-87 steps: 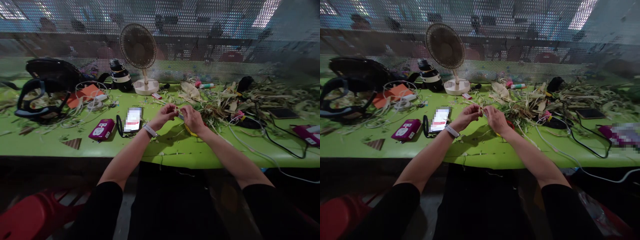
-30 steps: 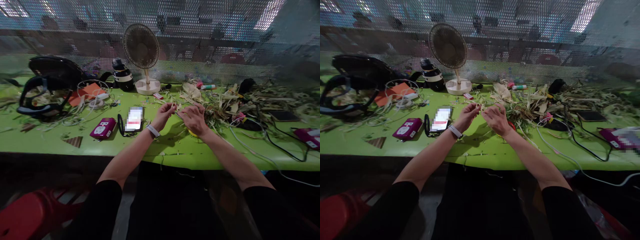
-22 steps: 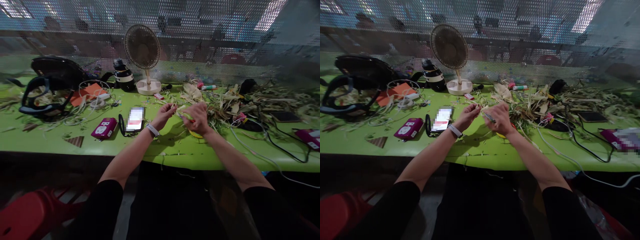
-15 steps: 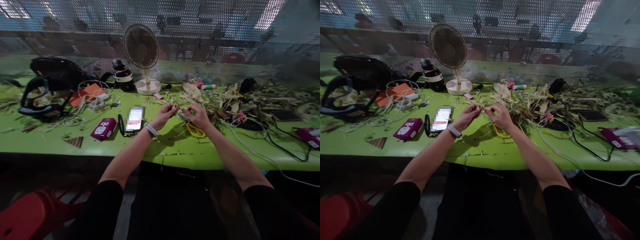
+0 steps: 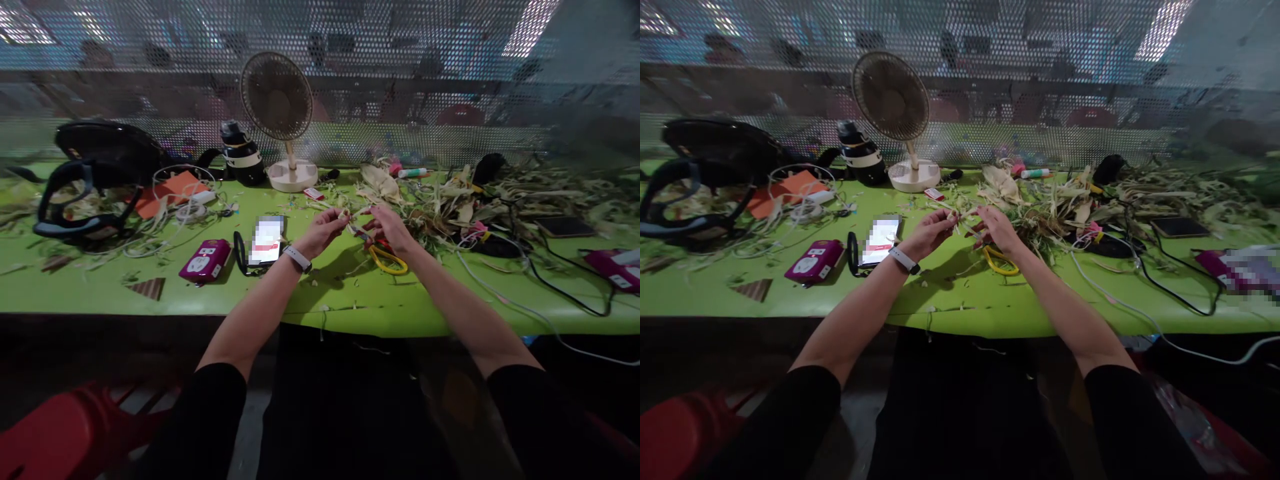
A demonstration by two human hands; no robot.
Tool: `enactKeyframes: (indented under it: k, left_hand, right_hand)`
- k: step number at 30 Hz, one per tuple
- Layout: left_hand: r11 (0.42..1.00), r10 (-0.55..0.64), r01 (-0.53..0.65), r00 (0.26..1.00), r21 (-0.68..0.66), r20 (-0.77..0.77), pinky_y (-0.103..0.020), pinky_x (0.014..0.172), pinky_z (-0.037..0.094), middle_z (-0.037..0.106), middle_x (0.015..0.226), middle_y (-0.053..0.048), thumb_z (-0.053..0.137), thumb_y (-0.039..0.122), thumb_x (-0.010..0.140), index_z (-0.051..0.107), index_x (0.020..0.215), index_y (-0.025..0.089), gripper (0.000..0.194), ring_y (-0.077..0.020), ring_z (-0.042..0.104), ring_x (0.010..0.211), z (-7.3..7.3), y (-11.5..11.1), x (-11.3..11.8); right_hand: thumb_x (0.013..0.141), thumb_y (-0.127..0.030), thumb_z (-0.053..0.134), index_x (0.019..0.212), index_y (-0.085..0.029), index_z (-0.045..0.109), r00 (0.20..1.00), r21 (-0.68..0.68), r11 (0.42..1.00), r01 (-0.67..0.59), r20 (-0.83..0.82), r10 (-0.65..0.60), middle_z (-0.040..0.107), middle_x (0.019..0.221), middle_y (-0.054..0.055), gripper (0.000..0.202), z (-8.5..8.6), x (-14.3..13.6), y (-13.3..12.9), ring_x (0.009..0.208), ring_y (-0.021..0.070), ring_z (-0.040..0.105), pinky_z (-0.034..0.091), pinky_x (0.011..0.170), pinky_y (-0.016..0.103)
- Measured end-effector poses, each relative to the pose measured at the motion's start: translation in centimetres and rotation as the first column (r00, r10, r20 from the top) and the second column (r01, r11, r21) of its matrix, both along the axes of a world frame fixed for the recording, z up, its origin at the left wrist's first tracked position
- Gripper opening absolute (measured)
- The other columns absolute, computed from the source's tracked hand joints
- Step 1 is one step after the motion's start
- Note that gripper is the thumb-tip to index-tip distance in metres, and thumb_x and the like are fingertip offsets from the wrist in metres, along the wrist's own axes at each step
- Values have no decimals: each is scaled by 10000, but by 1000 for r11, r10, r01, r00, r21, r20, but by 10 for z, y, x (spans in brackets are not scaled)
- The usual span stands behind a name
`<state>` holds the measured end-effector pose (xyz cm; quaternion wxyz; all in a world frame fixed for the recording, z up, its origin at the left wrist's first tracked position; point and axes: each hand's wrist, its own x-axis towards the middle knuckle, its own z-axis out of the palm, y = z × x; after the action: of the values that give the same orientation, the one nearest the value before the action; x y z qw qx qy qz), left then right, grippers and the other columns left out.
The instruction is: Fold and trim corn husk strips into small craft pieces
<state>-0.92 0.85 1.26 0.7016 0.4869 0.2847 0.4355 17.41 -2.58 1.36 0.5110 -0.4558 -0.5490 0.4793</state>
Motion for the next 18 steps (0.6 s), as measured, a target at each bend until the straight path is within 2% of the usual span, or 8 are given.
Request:
enactKeyframes:
  k: [1,3,6,9,12,14,16,18]
  left_hand:
    - [999,40,-40,999,-20,2,-147,529,354,565,668,55,822,187,649,592,728,150,246,-21,467,567,0,2,-1]
    - [995,88,-88,996,-53,2,-137,507,342,549,648,62,824,182,642,580,713,152,256,-15,452,543,-1,6,-2]
    - [994,82,-81,997,-74,9,-130,493,337,536,638,66,845,195,613,575,709,153,289,-12,442,532,-2,10,-3]
    - [997,26,-25,1000,-73,9,-137,494,336,531,634,60,871,219,574,562,683,152,335,-21,452,548,-3,8,-3]
    - [999,-38,38,999,-35,-7,-156,481,297,515,616,59,881,246,568,566,682,150,349,-23,420,534,-4,4,0]
    - [998,-58,59,998,19,-30,-172,487,279,517,618,62,877,264,581,585,718,148,343,-20,399,526,-5,2,2]
    - [997,-31,36,997,75,-64,-182,512,290,537,641,65,869,277,600,594,776,152,350,-22,411,537,-6,0,4]
    - [992,21,-10,996,126,-85,-189,563,339,573,681,61,862,284,619,576,829,162,375,-35,469,583,-6,-1,5]
  right_hand:
    - [787,-610,631,946,-232,581,999,-54,998,-35,-40,33,621,612,-19,413,1,1,0,471,145,570,501,503,310]
    - [783,-525,660,1055,-242,565,995,-51,997,-56,-83,52,643,631,-30,404,3,2,-2,491,155,602,532,524,322]
    - [700,-374,770,1071,-237,613,993,116,991,-60,-94,71,709,786,-9,425,4,1,-7,711,161,682,576,709,324]
    - [659,-351,826,993,-232,690,991,209,973,-100,-67,116,725,893,10,380,4,-3,-10,856,160,680,551,834,320]
    - [671,-428,828,845,-214,735,999,291,956,-42,-17,49,693,824,15,292,3,-6,-9,801,140,642,531,785,293]
    - [640,-483,841,771,-208,730,1000,351,936,22,-18,-17,673,831,20,325,2,-7,-7,794,134,621,517,738,273]
    - [624,-546,833,760,-210,706,999,320,947,35,-31,-26,665,828,18,384,2,-8,-7,729,125,605,507,661,265]
    - [612,-593,818,773,-213,664,999,220,975,8,-38,0,656,769,2,441,3,-9,-7,595,106,560,478,556,261]
